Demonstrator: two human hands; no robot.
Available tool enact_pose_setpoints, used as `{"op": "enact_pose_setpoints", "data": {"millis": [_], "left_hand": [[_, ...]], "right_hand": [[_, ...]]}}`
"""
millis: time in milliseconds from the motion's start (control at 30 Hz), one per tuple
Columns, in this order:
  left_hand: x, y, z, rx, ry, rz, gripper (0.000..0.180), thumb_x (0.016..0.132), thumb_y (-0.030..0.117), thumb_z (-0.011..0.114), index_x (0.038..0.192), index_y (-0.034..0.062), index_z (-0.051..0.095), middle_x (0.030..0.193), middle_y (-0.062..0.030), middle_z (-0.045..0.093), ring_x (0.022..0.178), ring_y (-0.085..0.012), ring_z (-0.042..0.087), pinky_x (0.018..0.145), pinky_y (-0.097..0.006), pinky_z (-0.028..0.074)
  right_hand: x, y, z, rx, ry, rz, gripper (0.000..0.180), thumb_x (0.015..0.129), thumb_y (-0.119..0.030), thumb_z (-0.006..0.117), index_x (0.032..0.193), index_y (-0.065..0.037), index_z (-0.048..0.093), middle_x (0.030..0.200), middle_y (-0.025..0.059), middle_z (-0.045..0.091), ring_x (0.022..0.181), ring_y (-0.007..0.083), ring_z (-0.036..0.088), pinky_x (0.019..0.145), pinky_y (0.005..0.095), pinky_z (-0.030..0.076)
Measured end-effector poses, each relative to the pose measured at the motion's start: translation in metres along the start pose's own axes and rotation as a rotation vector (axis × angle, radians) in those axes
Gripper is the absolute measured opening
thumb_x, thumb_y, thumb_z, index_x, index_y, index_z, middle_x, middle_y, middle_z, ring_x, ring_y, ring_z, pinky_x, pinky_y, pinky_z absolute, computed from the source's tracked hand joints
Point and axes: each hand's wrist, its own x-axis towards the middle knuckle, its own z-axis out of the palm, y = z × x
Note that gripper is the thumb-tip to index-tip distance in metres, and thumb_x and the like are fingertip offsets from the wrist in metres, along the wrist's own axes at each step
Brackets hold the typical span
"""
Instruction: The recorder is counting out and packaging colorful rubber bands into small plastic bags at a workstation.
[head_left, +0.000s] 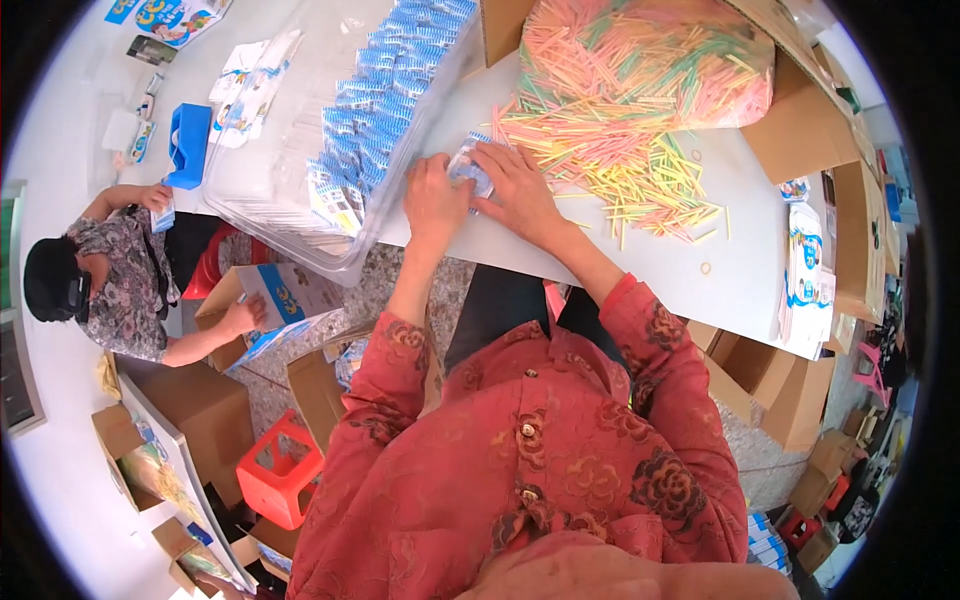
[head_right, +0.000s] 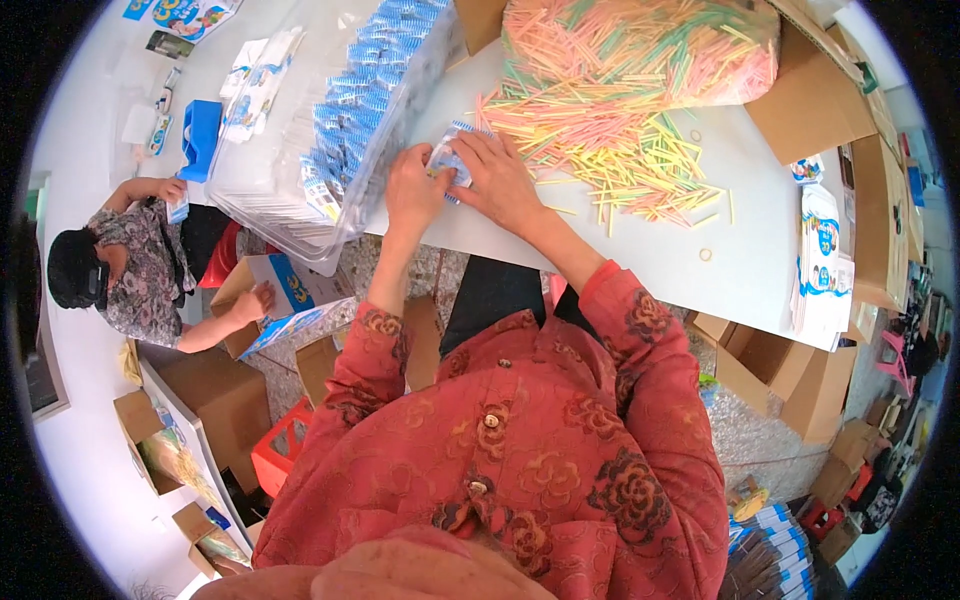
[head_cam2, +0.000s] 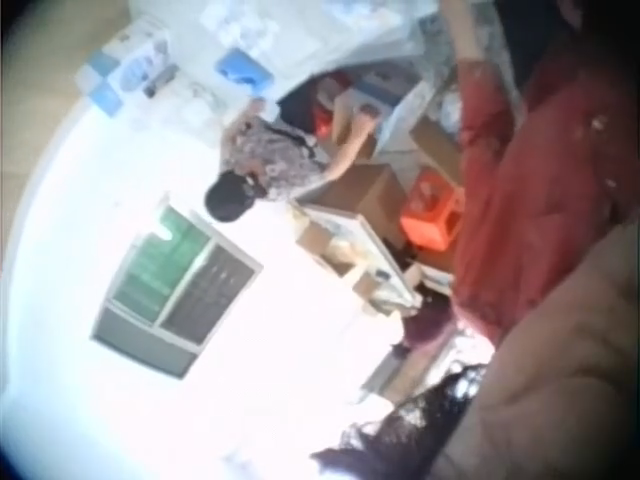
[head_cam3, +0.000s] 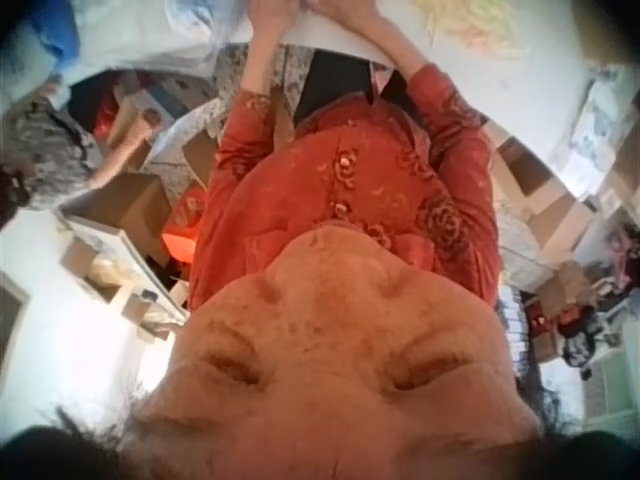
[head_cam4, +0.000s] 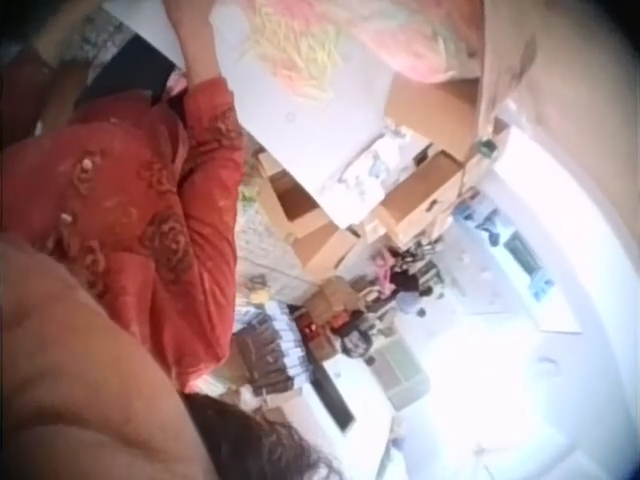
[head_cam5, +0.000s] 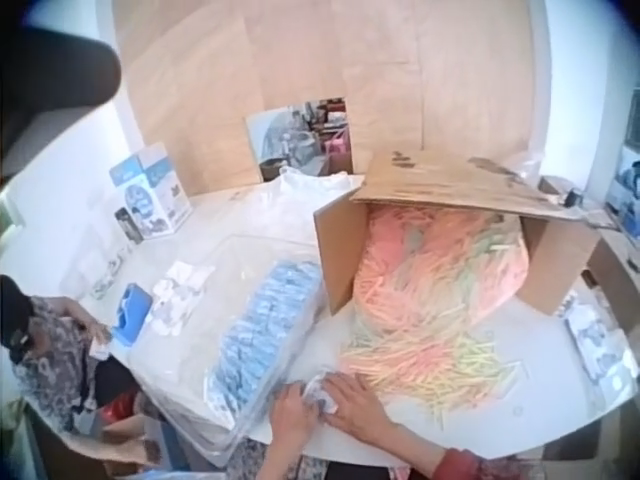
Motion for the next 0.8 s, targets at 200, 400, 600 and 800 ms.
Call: {"op": "enact_pose_setpoints", "data": {"millis": [200,400,600,800], "left_hand": [[-0.015,0.0,-0.005,-0.051,-0.046,-0.085,0.038,0.068,0.021,0.078,0.098,0.0036,0.062,0.094,-0.0129,0.061,0.089,-0.03,0.06,0.076,-0.039,0.048],[-0.046,0.005,-0.004,-0.11,0.115,-0.081,0.036,0.07,0.02,0.077,0.1,0.005,0.064,0.098,-0.0102,0.061,0.092,-0.029,0.059,0.077,-0.038,0.047],[-0.049,0.001,0.001,-0.076,0.173,0.03,0.046,0.071,0.02,0.075,0.111,0.0052,0.06,0.109,-0.0123,0.056,0.101,-0.0313,0.054,0.084,-0.04,0.046],[-0.052,-0.001,0.002,-0.08,0.195,0.054,0.049,0.07,0.017,0.075,0.114,0.0033,0.059,0.112,-0.0126,0.056,0.102,-0.0319,0.054,0.086,-0.04,0.046]], "right_hand": [[-0.01,-0.002,-0.011,0.066,-0.042,-0.048,0.063,0.076,-0.032,0.071,0.128,-0.005,0.048,0.134,0.0127,0.047,0.127,0.0285,0.042,0.108,0.0504,0.026],[-0.025,-0.01,-0.007,0.147,-0.067,-0.081,0.066,0.077,-0.031,0.07,0.132,-0.004,0.046,0.137,0.0123,0.045,0.131,0.0293,0.037,0.11,0.0491,0.023],[-0.033,-0.017,-0.004,0.006,-0.008,-0.002,0.067,0.08,-0.033,0.067,0.133,0.0,0.044,0.142,0.0118,0.039,0.135,0.0319,0.03,0.112,0.0485,0.022],[-0.035,-0.023,-0.001,-0.066,0.004,0.011,0.058,0.081,-0.029,0.065,0.13,-0.002,0.048,0.139,0.011,0.042,0.134,0.031,0.032,0.11,0.0498,0.024]]}}
